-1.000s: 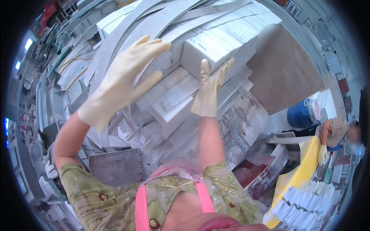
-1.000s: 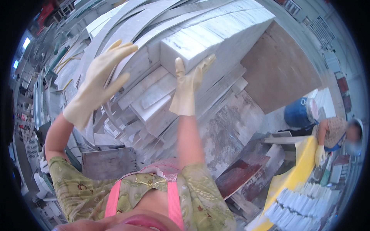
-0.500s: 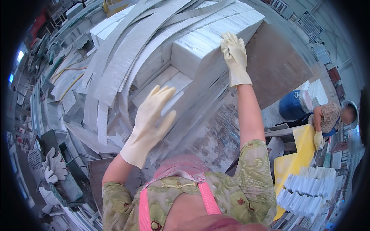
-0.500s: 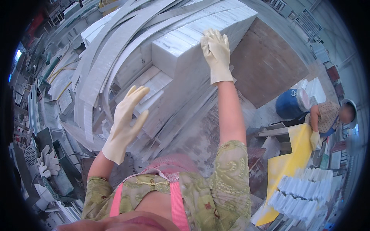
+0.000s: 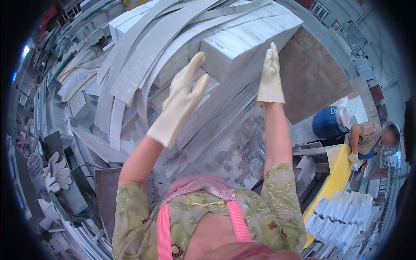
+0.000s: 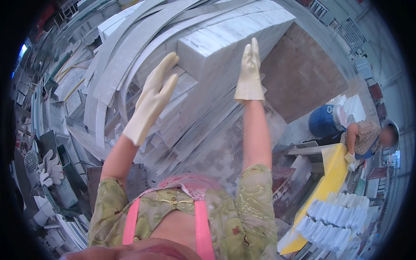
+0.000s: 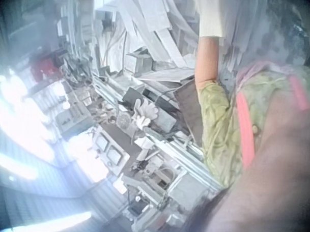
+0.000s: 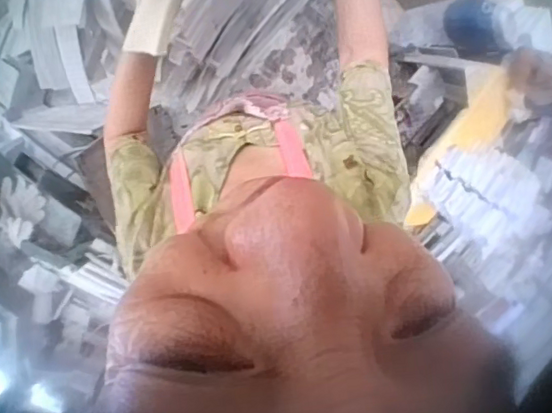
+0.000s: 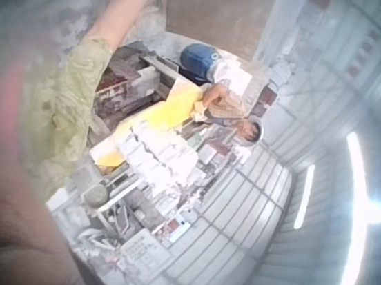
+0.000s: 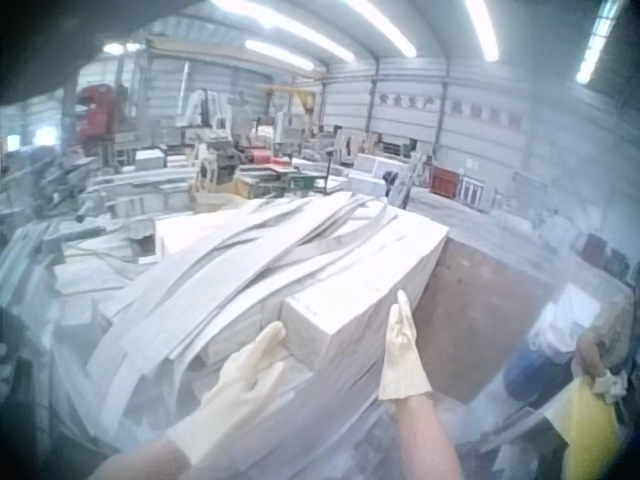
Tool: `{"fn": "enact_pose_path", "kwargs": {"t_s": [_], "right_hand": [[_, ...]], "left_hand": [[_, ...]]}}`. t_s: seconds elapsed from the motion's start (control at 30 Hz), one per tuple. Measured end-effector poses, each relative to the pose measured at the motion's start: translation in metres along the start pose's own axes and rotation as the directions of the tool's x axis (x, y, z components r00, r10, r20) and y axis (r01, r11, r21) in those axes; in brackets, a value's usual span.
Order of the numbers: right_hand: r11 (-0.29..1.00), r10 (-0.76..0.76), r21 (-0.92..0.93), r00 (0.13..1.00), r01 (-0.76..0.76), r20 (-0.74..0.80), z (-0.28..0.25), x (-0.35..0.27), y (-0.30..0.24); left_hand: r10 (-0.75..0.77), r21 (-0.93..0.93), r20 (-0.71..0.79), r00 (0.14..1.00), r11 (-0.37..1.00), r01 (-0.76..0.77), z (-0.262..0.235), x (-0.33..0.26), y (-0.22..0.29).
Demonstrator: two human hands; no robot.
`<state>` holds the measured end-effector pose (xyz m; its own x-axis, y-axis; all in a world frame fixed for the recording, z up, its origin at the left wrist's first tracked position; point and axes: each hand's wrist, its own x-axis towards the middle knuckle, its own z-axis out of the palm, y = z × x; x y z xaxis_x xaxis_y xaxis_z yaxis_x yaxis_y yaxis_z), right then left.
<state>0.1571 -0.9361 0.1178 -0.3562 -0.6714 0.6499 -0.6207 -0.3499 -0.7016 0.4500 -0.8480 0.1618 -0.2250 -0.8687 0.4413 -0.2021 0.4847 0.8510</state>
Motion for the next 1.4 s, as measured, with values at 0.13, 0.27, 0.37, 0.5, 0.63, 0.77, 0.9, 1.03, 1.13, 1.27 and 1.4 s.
{"fn": "enact_pose_path", "kwargs": {"t_s": [0.13,0.27,0.37,0.5,0.63,0.77,0.9,1.03,1.13,1.27,1.4], "right_hand": [[0.946,-0.291,-0.082,0.936,0.312,0.199,0.006,-0.001,-0.045],[0.803,-0.407,-0.238,0.794,0.547,0.451,0.041,0.040,-0.078],[0.793,-0.147,-0.363,0.733,0.489,0.664,0.051,0.055,-0.080],[0.766,-0.109,-0.345,0.639,0.543,0.762,0.052,0.064,-0.070],[0.758,-0.047,-0.385,0.632,0.527,0.773,0.054,0.069,-0.061],[0.760,-0.062,-0.502,0.815,0.413,0.577,0.049,0.061,-0.057],[0.948,-0.045,-0.304,0.985,0.095,0.166,0.016,0.037,-0.054],[0.837,0.396,0.454,0.911,-0.307,-0.114,-0.020,-0.008,-0.051],[0.546,0.575,0.738,0.818,-0.397,0.015,-0.014,-0.028,-0.052],[0.683,0.647,0.558,0.745,-0.471,-0.162,0.043,-0.015,-0.049],[0.770,0.543,0.479,0.827,-0.421,-0.147,0.070,-0.017,-0.023]], "left_hand": [[0.052,0.194,0.062,0.997,0.979,-0.063,0.012,0.019,-0.017],[0.042,0.236,0.175,0.984,0.968,-0.083,0.007,-0.003,-0.037],[0.023,0.235,0.155,0.988,0.970,-0.059,0.006,-0.014,-0.045],[-0.013,0.156,0.098,0.995,0.988,-0.002,0.007,-0.019,-0.046],[-0.012,0.186,0.123,0.992,0.983,-0.011,0.006,-0.020,-0.043],[-0.055,0.112,0.102,0.993,0.993,0.043,0.004,-0.021,-0.045],[-0.030,0.093,0.092,0.995,0.995,0.021,0.006,-0.017,-0.051],[-0.050,0.084,0.056,0.997,0.995,0.045,0.010,-0.017,-0.052],[-0.072,0.087,0.070,0.995,0.994,0.066,0.012,-0.017,-0.053],[-0.038,0.146,0.068,0.997,0.989,0.028,0.013,-0.019,-0.054],[0.004,0.202,0.038,0.999,0.979,-0.012,0.016,-0.020,-0.052]]}}
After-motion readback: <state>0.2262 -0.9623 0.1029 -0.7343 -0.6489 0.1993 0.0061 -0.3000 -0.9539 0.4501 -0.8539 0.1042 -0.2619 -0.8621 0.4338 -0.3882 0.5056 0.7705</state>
